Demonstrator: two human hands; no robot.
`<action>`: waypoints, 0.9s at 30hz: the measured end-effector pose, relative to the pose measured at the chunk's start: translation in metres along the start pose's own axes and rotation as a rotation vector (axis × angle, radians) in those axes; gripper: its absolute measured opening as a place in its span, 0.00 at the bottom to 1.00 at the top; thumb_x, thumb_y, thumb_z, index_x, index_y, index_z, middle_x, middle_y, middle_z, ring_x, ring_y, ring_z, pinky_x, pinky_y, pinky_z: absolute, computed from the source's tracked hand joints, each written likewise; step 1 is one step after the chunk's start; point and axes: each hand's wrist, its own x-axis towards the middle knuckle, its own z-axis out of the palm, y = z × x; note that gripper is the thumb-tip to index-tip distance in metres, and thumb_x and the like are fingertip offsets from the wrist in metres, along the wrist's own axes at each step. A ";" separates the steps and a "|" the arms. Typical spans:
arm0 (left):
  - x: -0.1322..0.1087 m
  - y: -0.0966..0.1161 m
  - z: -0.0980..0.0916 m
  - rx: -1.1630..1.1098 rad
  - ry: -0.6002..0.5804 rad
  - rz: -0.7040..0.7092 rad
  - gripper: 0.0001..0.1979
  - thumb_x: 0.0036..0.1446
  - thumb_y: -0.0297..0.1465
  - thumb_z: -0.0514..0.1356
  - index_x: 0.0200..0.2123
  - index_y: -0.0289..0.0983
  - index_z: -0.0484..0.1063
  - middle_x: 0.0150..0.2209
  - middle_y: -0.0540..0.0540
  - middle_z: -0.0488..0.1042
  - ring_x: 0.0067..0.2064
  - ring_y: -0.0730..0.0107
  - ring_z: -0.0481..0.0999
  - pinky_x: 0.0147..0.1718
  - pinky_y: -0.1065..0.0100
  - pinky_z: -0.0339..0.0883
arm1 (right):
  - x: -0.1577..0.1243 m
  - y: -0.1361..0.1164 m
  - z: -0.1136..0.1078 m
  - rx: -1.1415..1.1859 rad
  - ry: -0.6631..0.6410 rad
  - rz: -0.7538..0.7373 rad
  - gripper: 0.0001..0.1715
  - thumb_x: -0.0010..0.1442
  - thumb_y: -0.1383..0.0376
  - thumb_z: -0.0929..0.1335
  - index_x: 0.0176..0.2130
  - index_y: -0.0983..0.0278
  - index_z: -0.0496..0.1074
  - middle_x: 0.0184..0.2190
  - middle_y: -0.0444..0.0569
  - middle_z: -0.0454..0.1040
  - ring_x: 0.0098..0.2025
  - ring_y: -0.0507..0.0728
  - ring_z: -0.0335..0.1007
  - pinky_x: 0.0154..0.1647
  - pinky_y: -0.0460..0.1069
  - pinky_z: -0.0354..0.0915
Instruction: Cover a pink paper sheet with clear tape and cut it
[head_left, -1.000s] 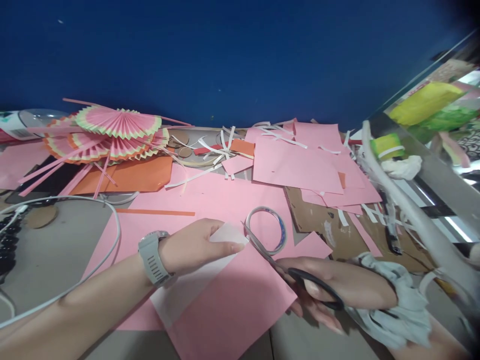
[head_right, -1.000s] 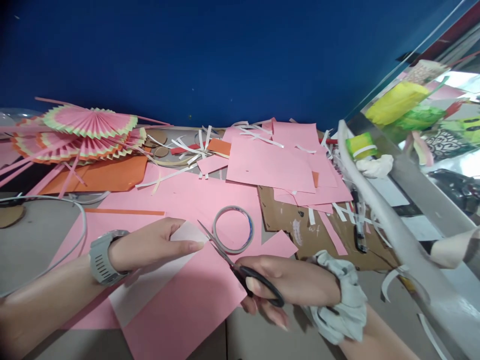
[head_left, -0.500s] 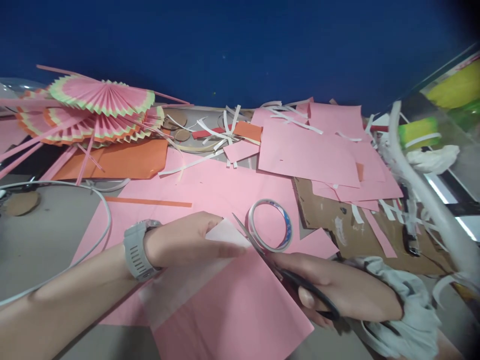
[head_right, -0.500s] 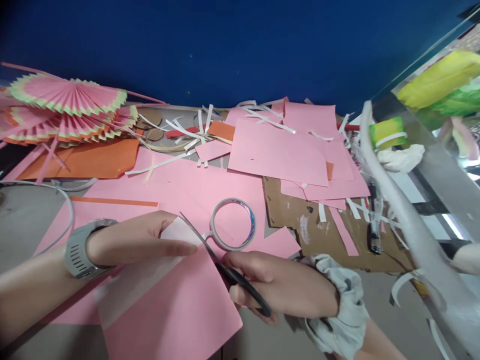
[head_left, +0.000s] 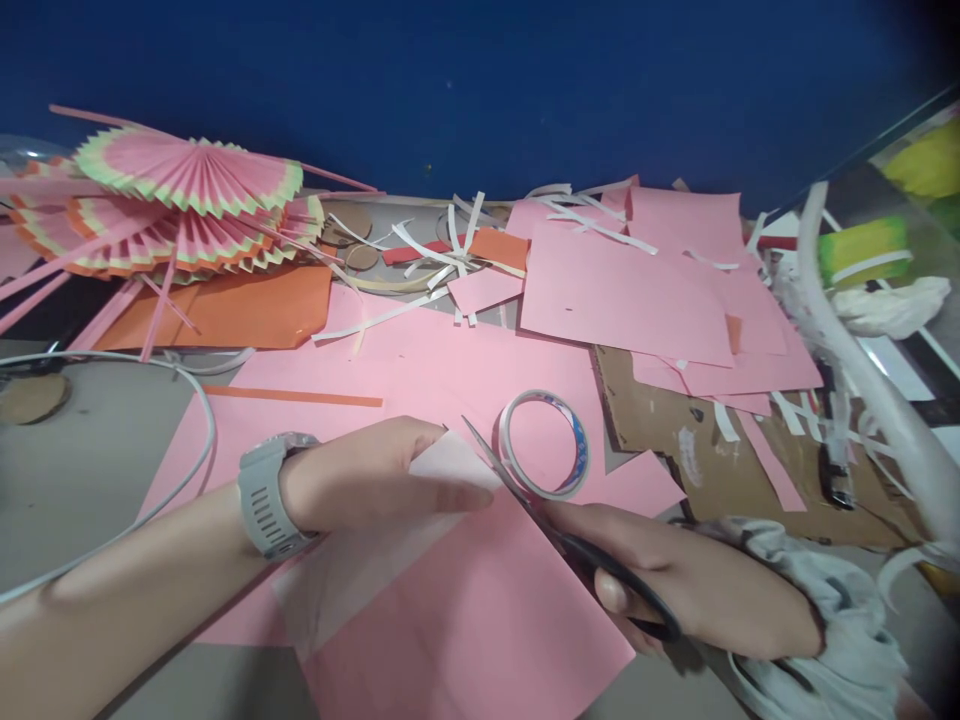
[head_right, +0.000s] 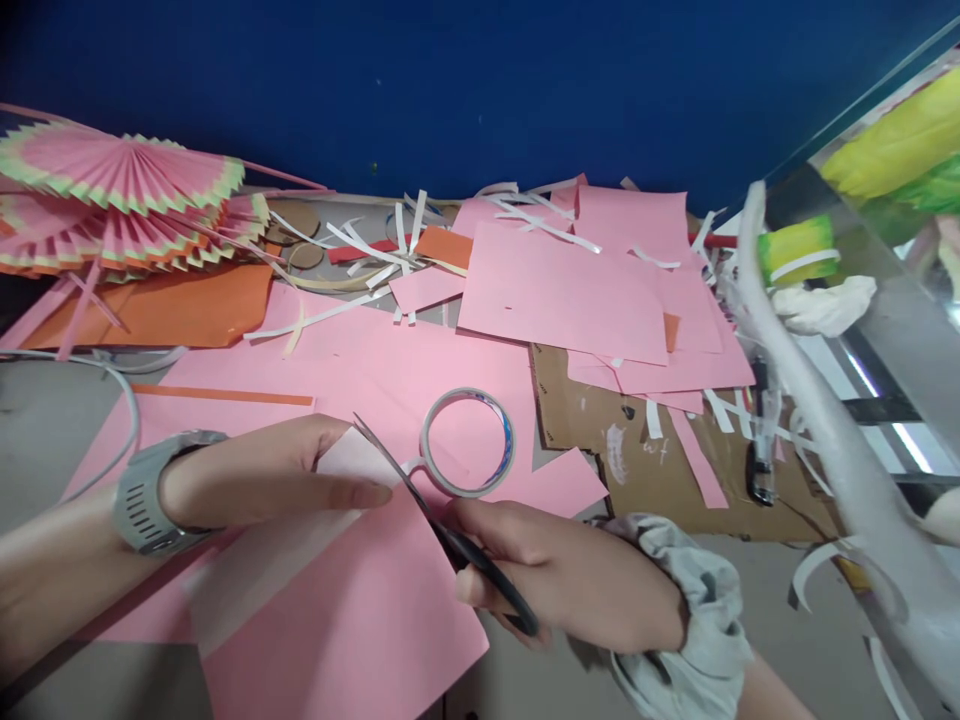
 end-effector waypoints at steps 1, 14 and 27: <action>0.000 0.000 0.000 -0.001 -0.006 0.006 0.18 0.55 0.45 0.55 0.23 0.37 0.59 0.22 0.55 0.57 0.24 0.76 0.57 0.22 0.73 0.52 | 0.000 0.000 0.000 -0.012 -0.005 0.002 0.46 0.57 0.44 0.61 0.65 0.62 0.42 0.22 0.39 0.56 0.21 0.48 0.53 0.21 0.43 0.55; -0.002 -0.002 -0.003 -0.023 -0.072 0.011 0.20 0.55 0.47 0.55 0.24 0.37 0.58 0.22 0.55 0.57 0.24 0.77 0.57 0.21 0.74 0.52 | -0.001 0.003 0.004 0.007 0.033 -0.045 0.41 0.59 0.46 0.61 0.64 0.58 0.46 0.20 0.38 0.54 0.21 0.48 0.52 0.20 0.42 0.55; 0.000 -0.004 -0.004 -0.041 -0.073 0.027 0.19 0.55 0.46 0.56 0.25 0.36 0.60 0.24 0.55 0.57 0.25 0.77 0.56 0.22 0.75 0.52 | -0.001 0.001 0.016 0.061 0.243 0.063 0.22 0.58 0.51 0.62 0.43 0.65 0.70 0.21 0.39 0.57 0.20 0.46 0.48 0.18 0.42 0.51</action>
